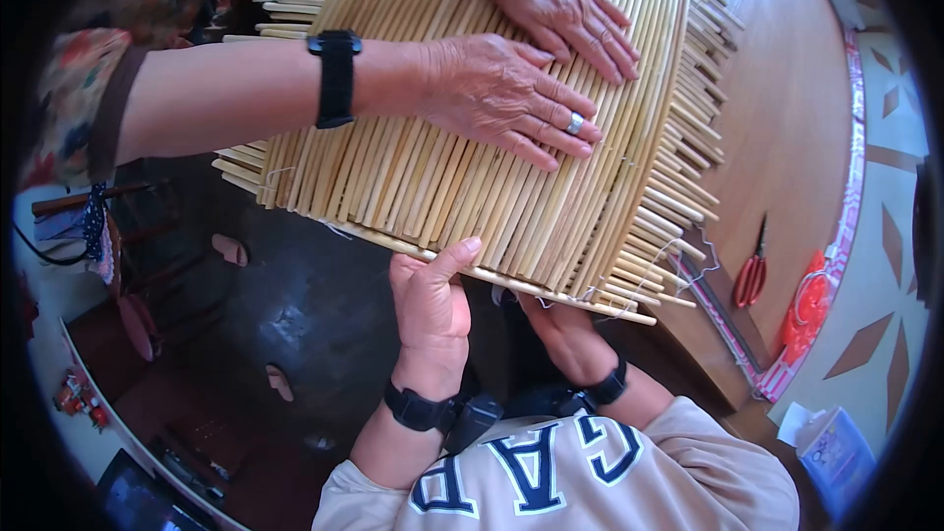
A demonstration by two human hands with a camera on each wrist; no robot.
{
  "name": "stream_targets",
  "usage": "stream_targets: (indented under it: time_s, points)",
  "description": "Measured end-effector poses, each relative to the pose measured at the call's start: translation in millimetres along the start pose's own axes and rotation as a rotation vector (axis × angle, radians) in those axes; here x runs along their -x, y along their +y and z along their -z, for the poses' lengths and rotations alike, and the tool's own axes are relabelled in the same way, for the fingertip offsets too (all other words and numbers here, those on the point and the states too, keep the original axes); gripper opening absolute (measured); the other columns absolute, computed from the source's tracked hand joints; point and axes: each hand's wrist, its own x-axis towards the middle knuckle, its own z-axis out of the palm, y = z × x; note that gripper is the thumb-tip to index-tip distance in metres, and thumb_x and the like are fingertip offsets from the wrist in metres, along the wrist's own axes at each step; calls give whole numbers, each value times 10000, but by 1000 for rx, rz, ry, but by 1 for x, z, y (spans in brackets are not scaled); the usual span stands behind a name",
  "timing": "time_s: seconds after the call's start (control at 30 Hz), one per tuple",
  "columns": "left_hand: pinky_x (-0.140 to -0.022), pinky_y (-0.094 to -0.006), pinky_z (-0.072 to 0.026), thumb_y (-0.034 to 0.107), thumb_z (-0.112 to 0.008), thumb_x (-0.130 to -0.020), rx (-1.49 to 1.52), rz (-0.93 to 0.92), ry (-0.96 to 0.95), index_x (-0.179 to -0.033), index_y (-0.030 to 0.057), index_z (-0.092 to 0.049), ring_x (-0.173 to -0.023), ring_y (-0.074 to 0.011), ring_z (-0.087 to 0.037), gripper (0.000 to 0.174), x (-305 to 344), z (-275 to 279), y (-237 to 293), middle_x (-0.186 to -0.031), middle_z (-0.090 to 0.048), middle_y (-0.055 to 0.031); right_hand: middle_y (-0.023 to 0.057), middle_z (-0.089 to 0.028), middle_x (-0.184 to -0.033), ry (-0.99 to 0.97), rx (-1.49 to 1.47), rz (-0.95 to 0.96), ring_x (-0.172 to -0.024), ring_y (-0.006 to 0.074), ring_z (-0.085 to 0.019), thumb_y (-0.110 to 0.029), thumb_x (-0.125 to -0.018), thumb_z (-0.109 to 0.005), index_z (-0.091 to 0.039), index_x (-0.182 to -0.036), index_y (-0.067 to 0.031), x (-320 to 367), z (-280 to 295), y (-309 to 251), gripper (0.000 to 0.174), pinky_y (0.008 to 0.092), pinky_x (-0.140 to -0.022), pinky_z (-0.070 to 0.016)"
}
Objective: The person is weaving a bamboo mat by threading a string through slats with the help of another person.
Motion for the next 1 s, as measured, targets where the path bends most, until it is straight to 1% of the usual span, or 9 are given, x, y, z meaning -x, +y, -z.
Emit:
stream_targets:
  time_s: [0.1, 0.2, 0.27, 0.43, 0.5, 0.57, 0.6, 0.8, 1.0]
  points:
    - [-1098, -413, -16, 395, -160, -941, 319, 4, 94, -1391, 7, -132, -1366, -254, -45, 595, 0, -15, 2, -1471, -115, -124, 89, -471, -1242, 152, 88, -17, -1125, 236, -486, -114, -800, -649, -396, -1280, -87, 40, 25, -30, 543, 391, -971, -419]
    - [-977, -363, -220, 166, -346, -818, 267, -1299, 656, -1262, 4, -304, -1164, -227, -285, 474, -26, -27, -159, -1281, -323, -116, 109, -474, -1240, -105, 824, 76, -1101, 217, -510, -23, -819, -591, -465, -1225, -60, 69, 63, -83, 427, 344, -909, -456]
    - [-896, -330, -356, 14, -470, -736, 177, -1581, 891, -1176, 1, -419, -1030, -209, -445, 442, -41, -16, -203, -1153, -462, -111, 136, -494, -1222, -488, 1543, -75, -1094, 246, -525, -38, -811, -595, -487, -1201, -43, 90, 64, -113, 404, 317, -876, -456]
    - [-774, -283, -501, -131, -608, -645, 159, -1661, 946, -1057, -8, -545, -865, -186, -610, 434, -47, -10, -210, -995, -606, -95, 147, -586, -1069, -558, 1832, 351, -887, 317, -596, -35, -765, -626, -556, -1092, -47, 134, 0, -176, 335, 340, -742, -496]
    - [-756, -280, -505, -128, -616, -633, 155, -1656, 980, -1052, -9, -548, -852, -185, -612, 442, -47, -11, -210, -985, -608, -92, 144, -587, -1054, -303, 2121, 695, -890, 279, -597, -25, -776, -596, -557, -1060, -23, 155, -36, -223, 287, 328, -741, -488]
    - [-753, -281, -506, -127, -619, -628, 159, -1650, 970, -1049, -8, -550, -844, -183, -613, 443, -47, -7, -210, -984, -609, -93, 115, -578, -1066, 298, 2081, 1470, -918, 213, -582, -21, -801, -564, -535, -1097, -19, 163, -52, -264, 298, 304, -761, -471]
    - [-750, -281, -508, -125, -621, -623, 161, -1641, 978, -1046, -8, -552, -837, -182, -614, 445, -47, -4, -210, -982, -611, -93, 99, -571, -1064, 341, 1855, 1512, -929, 188, -567, -6, -805, -553, -527, -1106, -22, 167, -77, -274, 302, 294, -775, -460]
    - [-736, -282, -508, -130, -618, -620, 154, -1644, 999, -1033, -9, -555, -817, -186, -617, 434, -47, -5, -211, -969, -615, -95, 104, -563, -846, -394, 1794, 702, -724, 207, -590, -48, -737, -671, -579, -940, -28, 61, -138, -198, 224, 267, -645, -486]
    - [-770, -296, -505, -121, -610, -646, 139, -1656, 979, -1053, 5, -542, -881, -192, -610, 432, -46, -5, -208, -974, -616, -84, 95, -519, -791, -581, 1778, 786, -712, 223, -560, -77, -678, -715, -588, -845, -30, -55, -105, -96, 214, 314, -620, -465]
